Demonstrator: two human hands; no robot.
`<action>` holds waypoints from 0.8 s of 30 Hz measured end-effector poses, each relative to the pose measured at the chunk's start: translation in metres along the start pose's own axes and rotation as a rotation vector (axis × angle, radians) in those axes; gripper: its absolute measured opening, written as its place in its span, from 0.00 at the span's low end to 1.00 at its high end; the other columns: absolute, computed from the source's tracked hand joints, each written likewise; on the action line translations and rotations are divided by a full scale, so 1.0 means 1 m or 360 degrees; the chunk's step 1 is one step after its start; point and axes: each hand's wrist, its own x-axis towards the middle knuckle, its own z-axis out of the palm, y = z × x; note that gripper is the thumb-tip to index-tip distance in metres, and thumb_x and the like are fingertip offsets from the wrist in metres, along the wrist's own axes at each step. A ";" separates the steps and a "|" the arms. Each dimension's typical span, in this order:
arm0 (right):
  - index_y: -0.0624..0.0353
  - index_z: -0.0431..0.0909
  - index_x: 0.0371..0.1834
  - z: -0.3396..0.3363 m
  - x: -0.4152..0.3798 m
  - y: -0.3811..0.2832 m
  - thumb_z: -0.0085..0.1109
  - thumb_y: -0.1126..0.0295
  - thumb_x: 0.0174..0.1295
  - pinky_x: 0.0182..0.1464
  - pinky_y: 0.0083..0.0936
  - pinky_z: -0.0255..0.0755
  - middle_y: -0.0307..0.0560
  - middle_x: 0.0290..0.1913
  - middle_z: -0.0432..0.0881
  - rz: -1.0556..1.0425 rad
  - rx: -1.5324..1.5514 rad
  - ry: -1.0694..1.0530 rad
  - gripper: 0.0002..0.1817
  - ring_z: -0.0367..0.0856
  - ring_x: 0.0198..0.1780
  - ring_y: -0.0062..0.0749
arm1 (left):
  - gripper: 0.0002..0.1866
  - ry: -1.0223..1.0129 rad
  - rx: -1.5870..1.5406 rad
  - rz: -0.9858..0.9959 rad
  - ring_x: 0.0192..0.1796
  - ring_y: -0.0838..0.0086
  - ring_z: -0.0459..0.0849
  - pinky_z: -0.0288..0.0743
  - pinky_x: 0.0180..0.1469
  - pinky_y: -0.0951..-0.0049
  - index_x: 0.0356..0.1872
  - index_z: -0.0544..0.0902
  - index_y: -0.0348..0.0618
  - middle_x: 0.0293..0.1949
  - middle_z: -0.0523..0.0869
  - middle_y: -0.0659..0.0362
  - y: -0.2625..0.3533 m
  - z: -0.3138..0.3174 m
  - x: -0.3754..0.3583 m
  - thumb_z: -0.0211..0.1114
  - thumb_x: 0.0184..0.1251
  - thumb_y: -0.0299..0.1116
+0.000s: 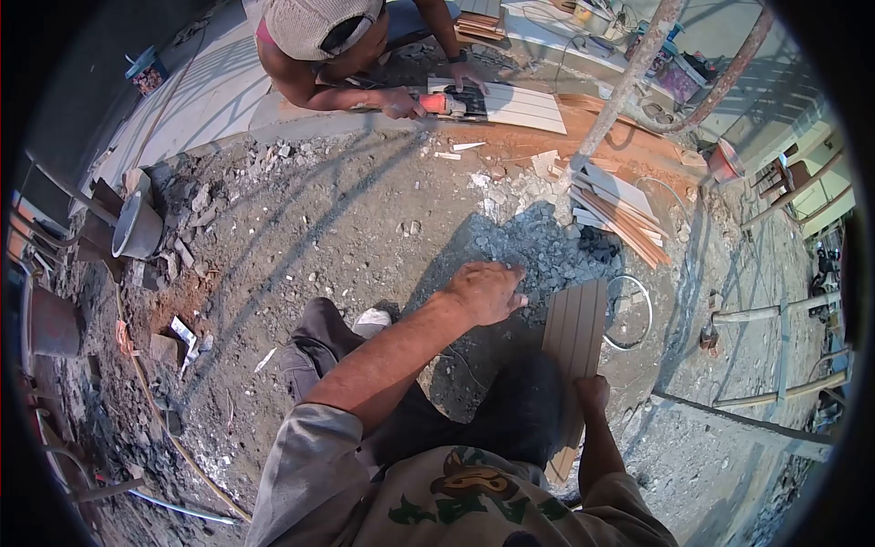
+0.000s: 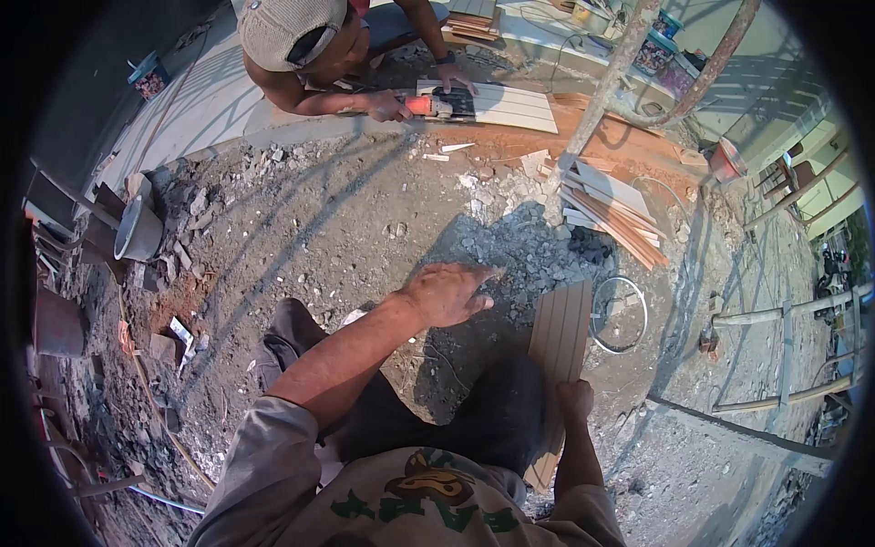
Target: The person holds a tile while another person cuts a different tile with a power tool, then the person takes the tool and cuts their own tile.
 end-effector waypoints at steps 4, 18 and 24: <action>0.71 0.82 0.33 -0.002 -0.002 -0.003 0.57 0.62 0.40 0.48 0.46 0.74 0.69 0.35 0.81 -0.0015 -0.0018 0.0024 0.22 0.81 0.42 0.60 | 0.23 0.0027 -0.0012 0.0013 0.49 0.55 0.81 0.72 0.55 0.59 0.53 0.74 0.38 0.41 0.83 0.46 -0.001 0.002 0.000 0.58 0.65 0.45; 0.70 0.82 0.33 0.000 -0.001 -0.001 0.57 0.61 0.41 0.49 0.45 0.74 0.69 0.36 0.81 -0.0012 -0.0018 0.0013 0.22 0.81 0.43 0.60 | 0.23 -0.0002 -0.0016 -0.0009 0.49 0.55 0.82 0.72 0.55 0.59 0.52 0.75 0.38 0.41 0.84 0.46 0.003 -0.005 -0.002 0.58 0.65 0.45; 0.70 0.82 0.32 0.000 0.001 0.000 0.58 0.60 0.41 0.48 0.46 0.74 0.69 0.36 0.81 -0.0016 -0.0032 0.0012 0.22 0.81 0.43 0.60 | 0.23 0.0030 0.0004 0.0002 0.49 0.55 0.82 0.72 0.55 0.59 0.52 0.75 0.37 0.41 0.84 0.46 0.000 0.000 -0.002 0.57 0.65 0.45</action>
